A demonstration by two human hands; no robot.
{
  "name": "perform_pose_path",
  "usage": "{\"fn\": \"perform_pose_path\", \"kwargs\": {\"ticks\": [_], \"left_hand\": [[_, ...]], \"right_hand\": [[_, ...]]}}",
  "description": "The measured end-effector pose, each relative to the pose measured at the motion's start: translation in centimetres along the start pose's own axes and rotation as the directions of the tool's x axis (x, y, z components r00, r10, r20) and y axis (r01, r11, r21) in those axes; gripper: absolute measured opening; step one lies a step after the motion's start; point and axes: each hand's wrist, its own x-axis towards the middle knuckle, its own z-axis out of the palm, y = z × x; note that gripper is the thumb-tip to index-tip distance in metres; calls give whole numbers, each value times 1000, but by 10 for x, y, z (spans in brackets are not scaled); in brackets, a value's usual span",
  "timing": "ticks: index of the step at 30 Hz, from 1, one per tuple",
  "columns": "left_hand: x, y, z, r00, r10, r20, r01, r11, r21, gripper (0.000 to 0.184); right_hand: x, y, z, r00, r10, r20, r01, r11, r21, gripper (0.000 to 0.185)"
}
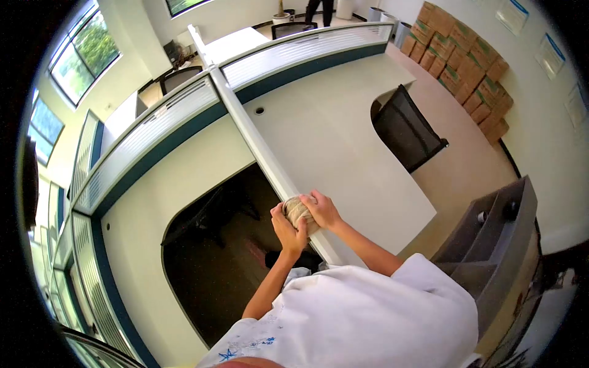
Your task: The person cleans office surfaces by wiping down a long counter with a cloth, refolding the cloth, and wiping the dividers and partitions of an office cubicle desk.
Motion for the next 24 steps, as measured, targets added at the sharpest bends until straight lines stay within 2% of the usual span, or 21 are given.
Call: {"fn": "perform_pose_path", "kwargs": {"ticks": [2, 3, 6, 7, 8, 10, 11, 14, 16, 18, 20, 22, 24], "left_hand": [[4, -9, -5, 997, -6, 83, 7, 1000, -20, 74], [7, -15, -1, 999, 24, 27, -23, 999, -29, 76], [13, -29, 4, 997, 71, 18, -69, 996, -59, 82], [18, -34, 5, 990, 141, -5, -141, 990, -11, 85], [23, -52, 6, 947, 320, -13, -318, 945, 72, 86], [44, -64, 6, 895, 445, -16, -440, 890, 117, 94], [55, -75, 10, 891, 453, -23, -448, 887, 116, 95], [85, -98, 22, 917, 383, -115, -371, 922, 114, 103], [108, -109, 27, 958, 261, -118, -260, 965, 25, 103], [128, -109, 29, 961, 246, -124, -249, 968, -14, 98], [134, -106, 24, 960, 258, -111, -258, 966, 18, 90], [129, -102, 19, 984, 166, -68, -166, 986, 6, 77], [125, -95, 10, 993, 114, -27, -112, 991, 67, 54]], "right_hand": [[-7, -4, -2, 1000, 14, -9, -14, 1000, 9, 58], [-7, -1, -1, 1000, 14, -11, -14, 1000, -14, 59], [1, 8, 2, 998, -39, -54, 36, 997, -62, 59], [2, 13, 6, 993, -80, -87, 75, 995, -63, 57], [6, 17, 10, 985, -124, -120, 117, 991, -68, 55], [16, 9, 8, 994, -91, -63, 85, 993, -81, 56], [23, 4, 5, 998, -63, -29, 60, 994, -90, 57], [72, 2, 24, 995, -100, -29, 97, 989, -113, 58], [101, -19, 29, 997, -74, 9, 74, 992, -101, 59], [123, -29, 36, 996, -93, -1, 92, 989, -119, 59], [131, -38, 35, 998, -37, 57, 44, 989, -140, 60], [130, -40, 34, 997, -80, 15, 81, 985, -150, 60], [126, -32, 42, 994, -113, -12, 111, 990, -91, 59]]}}
